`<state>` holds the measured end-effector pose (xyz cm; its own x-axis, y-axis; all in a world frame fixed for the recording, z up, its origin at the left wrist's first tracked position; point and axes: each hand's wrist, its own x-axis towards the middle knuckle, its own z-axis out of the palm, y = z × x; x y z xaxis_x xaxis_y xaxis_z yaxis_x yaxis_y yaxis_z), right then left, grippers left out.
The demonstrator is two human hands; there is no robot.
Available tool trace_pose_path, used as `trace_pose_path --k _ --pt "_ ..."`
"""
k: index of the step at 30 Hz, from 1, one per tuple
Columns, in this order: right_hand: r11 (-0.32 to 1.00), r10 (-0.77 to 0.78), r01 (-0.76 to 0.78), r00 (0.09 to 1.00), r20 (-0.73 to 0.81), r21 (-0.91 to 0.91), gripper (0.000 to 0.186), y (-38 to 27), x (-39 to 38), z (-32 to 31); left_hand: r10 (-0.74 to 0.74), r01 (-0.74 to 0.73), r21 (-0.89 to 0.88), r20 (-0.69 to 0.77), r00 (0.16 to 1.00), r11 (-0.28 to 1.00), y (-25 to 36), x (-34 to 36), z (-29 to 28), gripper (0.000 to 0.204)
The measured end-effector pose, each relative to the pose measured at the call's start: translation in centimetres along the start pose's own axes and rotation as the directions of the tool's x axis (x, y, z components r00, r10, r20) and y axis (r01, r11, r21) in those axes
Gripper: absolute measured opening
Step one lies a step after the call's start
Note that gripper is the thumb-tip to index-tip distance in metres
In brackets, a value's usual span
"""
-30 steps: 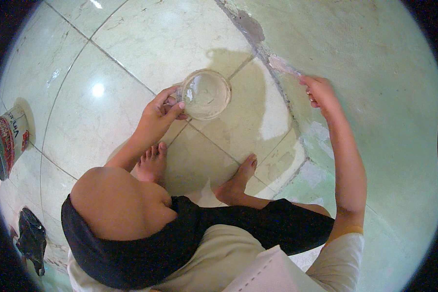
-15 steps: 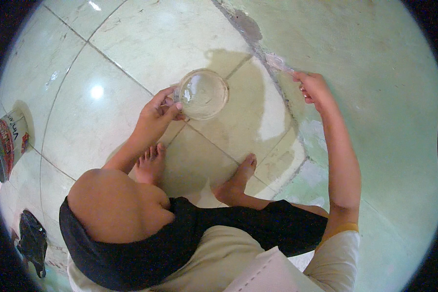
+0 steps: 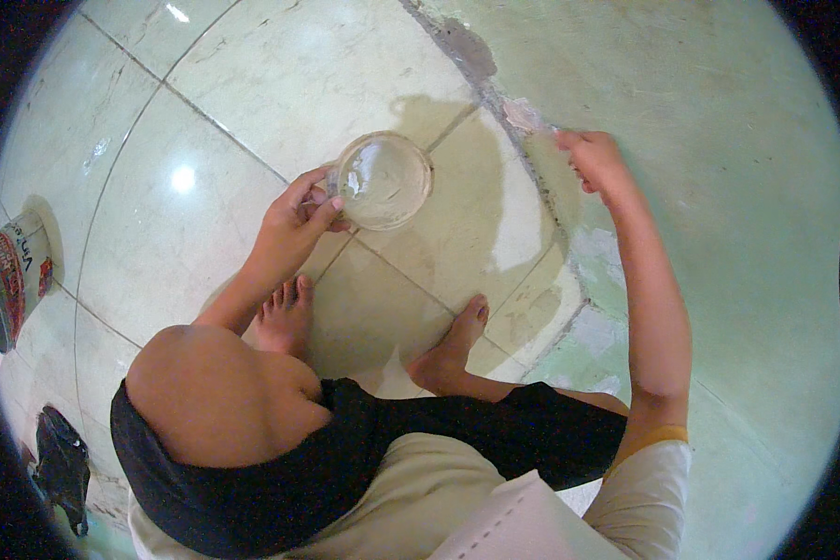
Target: The person patches a crack in a wall by applying a white substance from a container onto the surface using a putty knife.
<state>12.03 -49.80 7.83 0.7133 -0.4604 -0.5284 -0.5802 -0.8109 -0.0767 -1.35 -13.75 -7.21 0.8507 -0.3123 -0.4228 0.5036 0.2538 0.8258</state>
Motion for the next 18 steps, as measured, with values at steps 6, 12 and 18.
trace_pose_path --k 6,12,18 --pt "1.000 -0.014 0.014 1.000 -0.019 0.009 0.039 0.9 -3.4 -2.3 -0.001 0.003 0.054 -0.029 1.000 0.999 0.1 -0.6 -0.3 0.043" --pt "0.985 -0.105 0.099 0.994 -0.035 -0.138 0.049 2.6 0.1 1.1 0.004 -0.005 0.045 0.017 1.000 0.999 0.3 0.1 0.1 0.044" --pt "1.000 -0.004 0.005 0.998 -0.060 0.024 0.045 3.3 -3.1 -1.5 -0.042 0.043 0.036 -0.036 0.998 0.998 0.4 -0.5 -0.2 0.043"
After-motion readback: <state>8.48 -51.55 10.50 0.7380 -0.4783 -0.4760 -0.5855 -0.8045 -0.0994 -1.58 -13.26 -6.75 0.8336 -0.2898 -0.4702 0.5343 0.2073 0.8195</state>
